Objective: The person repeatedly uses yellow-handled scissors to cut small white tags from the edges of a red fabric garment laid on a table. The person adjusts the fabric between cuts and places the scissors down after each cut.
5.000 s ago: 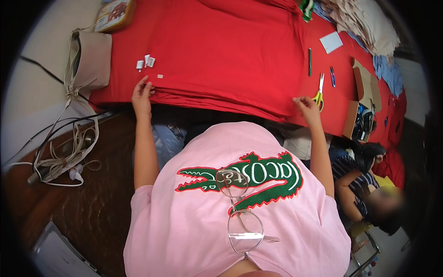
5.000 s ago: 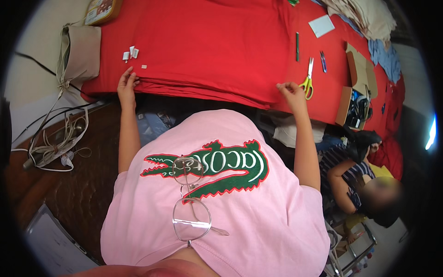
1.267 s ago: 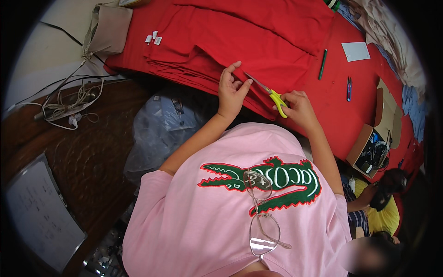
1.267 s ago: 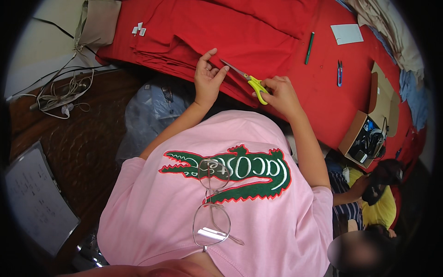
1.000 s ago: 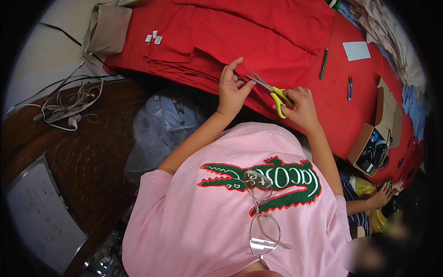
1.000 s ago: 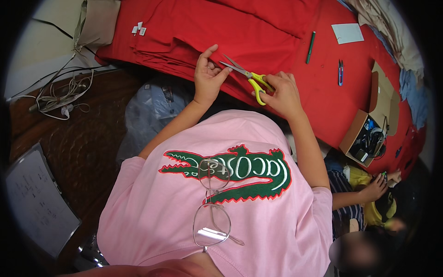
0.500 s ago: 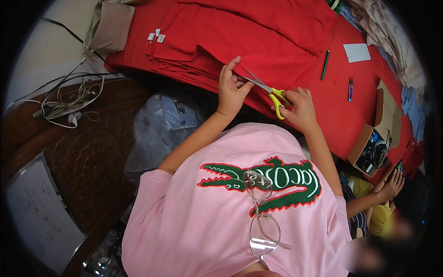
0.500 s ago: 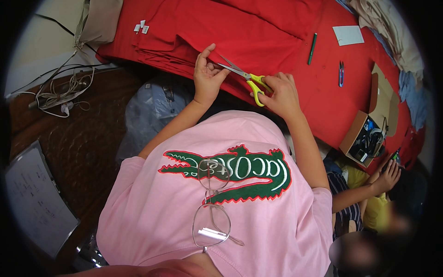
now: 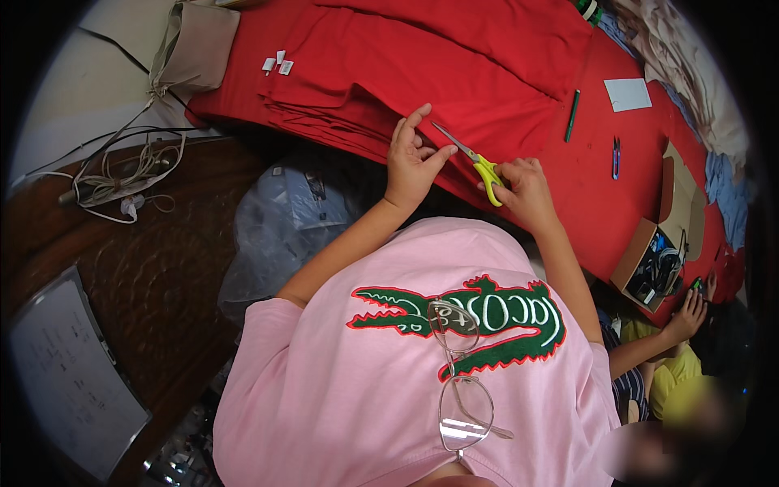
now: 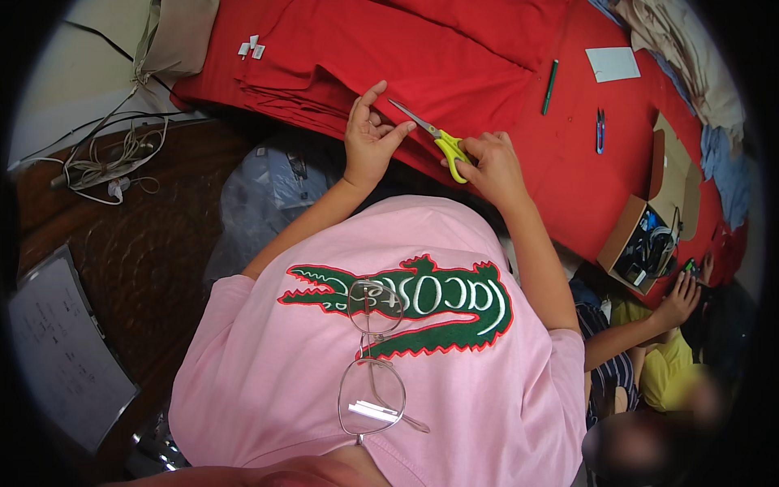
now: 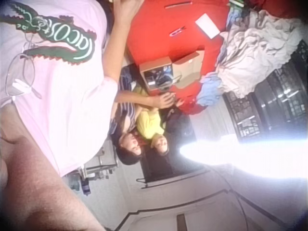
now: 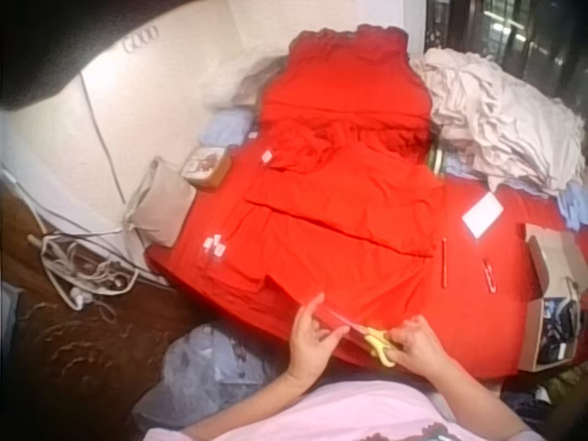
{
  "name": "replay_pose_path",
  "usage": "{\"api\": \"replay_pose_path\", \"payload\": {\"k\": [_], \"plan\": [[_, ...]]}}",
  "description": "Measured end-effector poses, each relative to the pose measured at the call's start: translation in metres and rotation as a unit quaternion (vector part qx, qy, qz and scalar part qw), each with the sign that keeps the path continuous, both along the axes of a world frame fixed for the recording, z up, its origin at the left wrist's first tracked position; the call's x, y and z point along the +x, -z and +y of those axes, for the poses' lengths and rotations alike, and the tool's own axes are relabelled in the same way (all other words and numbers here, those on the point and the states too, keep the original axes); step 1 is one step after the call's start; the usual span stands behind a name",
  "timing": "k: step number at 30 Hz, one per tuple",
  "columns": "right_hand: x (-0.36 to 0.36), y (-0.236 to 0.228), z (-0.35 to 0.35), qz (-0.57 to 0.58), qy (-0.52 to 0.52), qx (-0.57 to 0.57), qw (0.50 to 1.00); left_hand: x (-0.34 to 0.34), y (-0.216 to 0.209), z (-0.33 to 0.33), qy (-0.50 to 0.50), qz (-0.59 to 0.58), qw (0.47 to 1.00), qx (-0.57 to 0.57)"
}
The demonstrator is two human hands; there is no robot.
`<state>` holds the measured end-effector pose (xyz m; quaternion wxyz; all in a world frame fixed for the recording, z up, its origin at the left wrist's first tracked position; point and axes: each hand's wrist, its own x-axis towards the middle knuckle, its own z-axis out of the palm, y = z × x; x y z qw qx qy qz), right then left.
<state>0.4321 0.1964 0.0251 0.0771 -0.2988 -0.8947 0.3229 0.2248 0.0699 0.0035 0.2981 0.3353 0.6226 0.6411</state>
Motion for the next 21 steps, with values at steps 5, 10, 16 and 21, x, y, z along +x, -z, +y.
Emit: {"api": "replay_pose_path", "payload": {"k": [5,10,16,21], "plan": [[-0.001,0.000,-0.003,0.030,-0.015,-0.023,0.999,-0.009,0.011,0.000,-0.019,0.017,1.000,-0.004],[-0.016,-0.017,-0.002,0.024,-0.015,-0.011,1.000,-0.008,0.006,0.001,-0.019,-0.037,0.999,0.003],[-0.027,-0.016,0.002,0.028,-0.022,0.012,0.999,-0.010,0.003,-0.002,0.006,-0.075,0.997,0.030],[-0.027,-0.011,0.001,0.023,-0.028,0.013,0.999,-0.013,0.002,-0.006,0.012,-0.065,0.997,0.025]]}}
